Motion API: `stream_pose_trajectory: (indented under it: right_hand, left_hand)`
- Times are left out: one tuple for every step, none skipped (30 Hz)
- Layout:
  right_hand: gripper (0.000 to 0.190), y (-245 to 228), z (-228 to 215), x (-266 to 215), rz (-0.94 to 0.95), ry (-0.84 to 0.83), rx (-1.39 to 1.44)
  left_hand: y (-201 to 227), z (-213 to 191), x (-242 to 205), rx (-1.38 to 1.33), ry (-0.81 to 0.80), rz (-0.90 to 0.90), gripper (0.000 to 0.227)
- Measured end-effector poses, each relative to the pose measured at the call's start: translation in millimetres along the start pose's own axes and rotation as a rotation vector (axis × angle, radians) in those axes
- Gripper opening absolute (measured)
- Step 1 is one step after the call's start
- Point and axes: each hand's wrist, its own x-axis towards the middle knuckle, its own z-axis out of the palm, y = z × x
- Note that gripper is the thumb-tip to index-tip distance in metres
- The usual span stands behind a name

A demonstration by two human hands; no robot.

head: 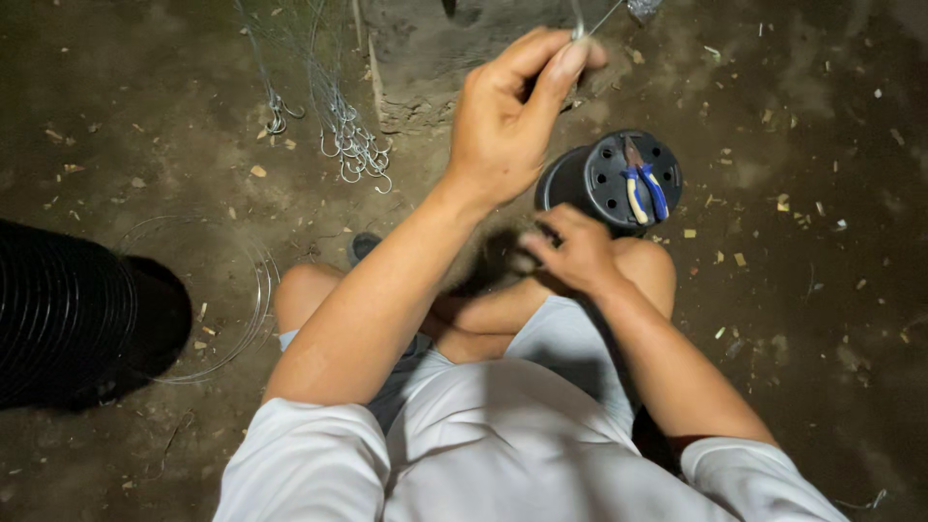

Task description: The person sits on the floor and repeatedly bends thin metal wire into hook shapes using pliers. They pick up wire segments, bend them into loops, and place the finished hooks on the floor.

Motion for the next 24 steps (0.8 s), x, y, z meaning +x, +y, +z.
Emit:
stream_pose_trajectory:
  right_hand:
    - [0.023, -15.8, -16.5, 11.1, -0.021, 0.09, 0.065]
    - [0.019, -30.2, -36.8, 23.2, -0.125, 0.192, 0.056]
    - [0.015, -45.3, -57.9, 33.5, -0.231, 0.291, 0.049]
    - [0.015, -62.0, -79.9, 36.9, -0.266, 0.392, -0.034]
    - [0.019, -76.1, -103.5, 44.9, -0.35, 0.435, -0.129]
    - [0.024, -89.7, -126.4, 53.1, -0.479, 0.458, -0.238]
    - [0.027, -103.1, -143.9, 60.6, -0.541, 0.481, -0.288]
    - [0.027, -114.0, -159.0, 67.7, -0.594, 0.491, -0.333]
    - [0.026, -124.4, -170.0, 70.8, -0.629, 0.484, -0.371]
    - [0.026, -133.3, -178.7, 74.3, -0.655, 0.476, -0.405]
    - [0.025, -140.4, -184.0, 76.3, -0.679, 0.46, -0.433]
    - [0.025, -144.9, -186.8, 78.1, -0.678, 0.411, -0.449]
    - [0.024, -147.8, -187.4, 78.7, -0.68, 0.364, -0.47]
    - [0.024, -149.2, -186.4, 80.0, -0.682, 0.311, -0.485]
    - [0.024, -149.5, -185.1, 80.5, -0.681, 0.272, -0.498]
    - [0.023, -148.7, -183.1, 80.9, -0.682, 0.241, -0.509]
    - [0.023, -147.1, -182.1, 81.6, -0.69, 0.212, -0.521]
    - [0.023, -145.8, -180.5, 80.8, -0.693, 0.21, -0.53]
    - [0.022, -144.2, -180.3, 80.7, -0.695, 0.21, -0.539]
    - [0.022, -143.1, -180.3, 79.6, -0.698, 0.208, -0.55]
    - [0.022, -142.0, -180.5, 79.2, -0.694, 0.206, -0.555]
    - [0.022, -141.1, -180.7, 79.4, -0.697, 0.206, -0.559]
    - [0.022, -141.2, -179.7, 78.0, -0.696, 0.205, -0.566]
    - [0.023, -141.5, -180.0, 77.3, -0.703, 0.204, -0.568]
  left_hand:
    - [2.8, -5.9, -4.0, 0.02, 0.006, -0.01, 0.026]
    - [5.6, -10.1, -8.2, 0.044, 0.006, -0.015, 0.026]
    - [8.4, -13.9, -12.2, 0.068, 0.006, -0.02, 0.025]
    - [11.0, -16.4, -16.1, 0.087, 0.002, -0.027, 0.025]
    - [14.2, -18.9, -20.1, 0.122, -0.012, -0.02, 0.024]
    - [18.1, -21.5, -23.0, 0.159, -0.027, -0.01, 0.023]
    - [21.9, -22.8, -25.2, 0.195, -0.041, 0.0, 0.022]
    - [24.9, -22.8, -27.9, 0.201, -0.048, 0.017, 0.021]
    - [27.9, -22.6, -30.4, 0.207, -0.054, 0.034, 0.02]
    - [31.0, -22.8, -31.3, 0.214, -0.061, 0.055, 0.019]
    - [34.1, -23.6, -32.6, 0.225, -0.067, 0.051, 0.018]
    - [36.9, -24.6, -35.0, 0.236, -0.07, 0.045, 0.018]
    - [39.1, -25.0, -37.5, 0.248, -0.074, 0.038, 0.017]
    - [41.0, -25.6, -40.1, 0.246, -0.072, 0.025, 0.016]
    - [42.6, -26.4, -42.6, 0.244, -0.07, 0.011, 0.016]
    - [43.6, -26.6, -44.5, 0.241, -0.069, -0.003, 0.015]
    - [44.2, -26.8, -45.9, 0.243, -0.07, -0.002, 0.015]
    - [44.3, -27.0, -47.4, 0.243, -0.072, -0.001, 0.015]
    - [44.3, -27.0, -48.8, 0.243, -0.075, 0.001, 0.015]
    - [44.2, -26.6, -50.1, 0.241, -0.074, -0.01, 0.015]
    - [44.0, -26.0, -51.2, 0.24, -0.073, -0.02, 0.015]
    - [43.6, -25.6, -51.9, 0.239, -0.072, -0.031, 0.015]
    - [43.3, -25.3, -52.5, 0.239, -0.071, -0.029, 0.015]
    - [43.1, -25.1, -53.7, 0.239, -0.07, -0.028, 0.015]
